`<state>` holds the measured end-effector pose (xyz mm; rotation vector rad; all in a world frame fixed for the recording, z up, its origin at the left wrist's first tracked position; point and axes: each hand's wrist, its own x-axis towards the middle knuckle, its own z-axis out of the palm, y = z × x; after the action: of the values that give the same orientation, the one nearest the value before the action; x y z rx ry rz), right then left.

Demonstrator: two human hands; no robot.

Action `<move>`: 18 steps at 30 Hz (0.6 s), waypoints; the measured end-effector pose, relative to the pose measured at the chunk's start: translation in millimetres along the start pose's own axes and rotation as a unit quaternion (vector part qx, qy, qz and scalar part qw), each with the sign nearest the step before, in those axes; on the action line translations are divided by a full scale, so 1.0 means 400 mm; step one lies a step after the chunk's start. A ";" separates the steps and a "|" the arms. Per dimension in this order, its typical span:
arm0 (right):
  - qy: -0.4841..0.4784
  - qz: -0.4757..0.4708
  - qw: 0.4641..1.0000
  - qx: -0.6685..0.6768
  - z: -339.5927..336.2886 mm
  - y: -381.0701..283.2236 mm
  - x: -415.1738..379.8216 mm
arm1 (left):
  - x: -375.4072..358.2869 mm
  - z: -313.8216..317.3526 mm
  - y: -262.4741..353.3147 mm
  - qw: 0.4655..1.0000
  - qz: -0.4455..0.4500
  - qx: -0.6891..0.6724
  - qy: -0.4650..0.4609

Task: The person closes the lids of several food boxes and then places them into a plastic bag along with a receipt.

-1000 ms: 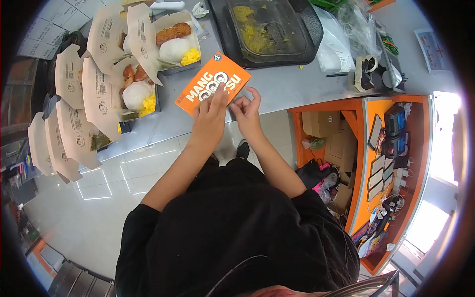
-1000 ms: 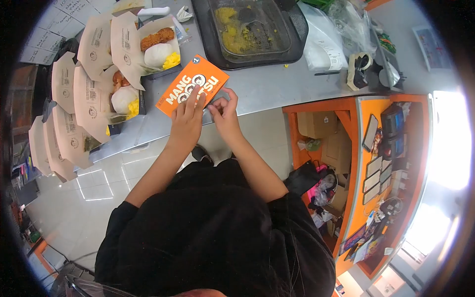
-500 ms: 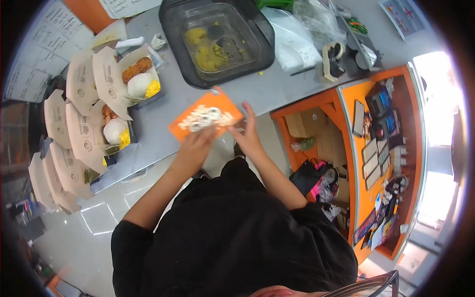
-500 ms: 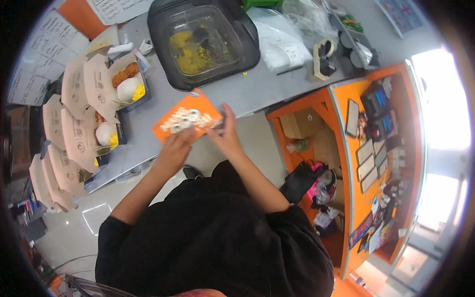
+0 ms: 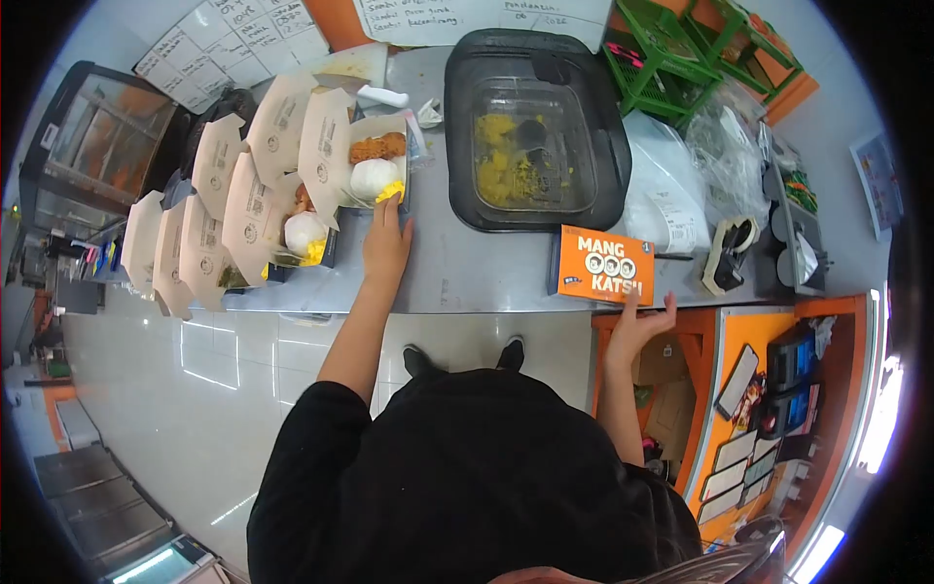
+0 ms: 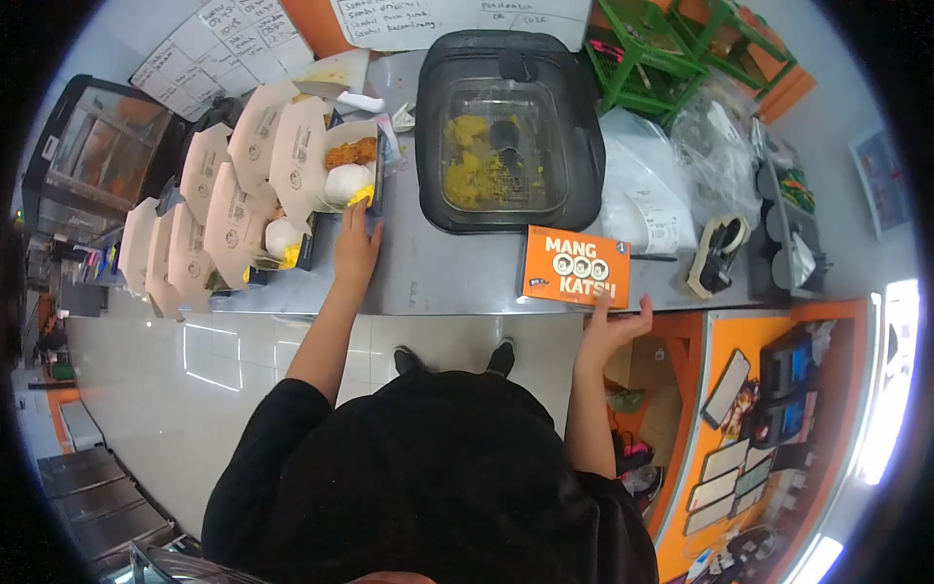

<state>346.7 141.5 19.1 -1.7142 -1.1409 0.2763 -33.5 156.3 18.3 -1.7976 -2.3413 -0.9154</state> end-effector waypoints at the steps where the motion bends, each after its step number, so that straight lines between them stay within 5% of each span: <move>1: 0.009 0.015 0.999 0.032 -0.005 -0.019 0.004 | 0.001 0.007 -0.009 1.000 0.002 -0.013 0.016; 2: 0.016 0.031 0.997 0.063 -0.004 -0.029 0.004 | -0.006 0.012 -0.023 0.999 0.004 -0.025 0.030; 6: -0.045 -0.250 0.945 0.208 0.047 -0.075 0.026 | -0.104 -0.050 -0.062 0.997 0.003 -0.080 0.022; 13: -0.344 -0.407 0.829 0.166 0.175 -0.426 -0.058 | -0.300 -0.208 -0.181 0.979 0.140 -0.145 -0.020; 18: -0.395 -0.319 0.838 0.199 0.406 -0.534 -0.124 | -0.327 -0.202 -0.230 0.989 0.074 -0.126 0.024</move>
<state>97.3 209.8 106.2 -0.7515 -2.0112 0.7760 -98.5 -9.4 -3.8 -1.9805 -2.1095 -1.2643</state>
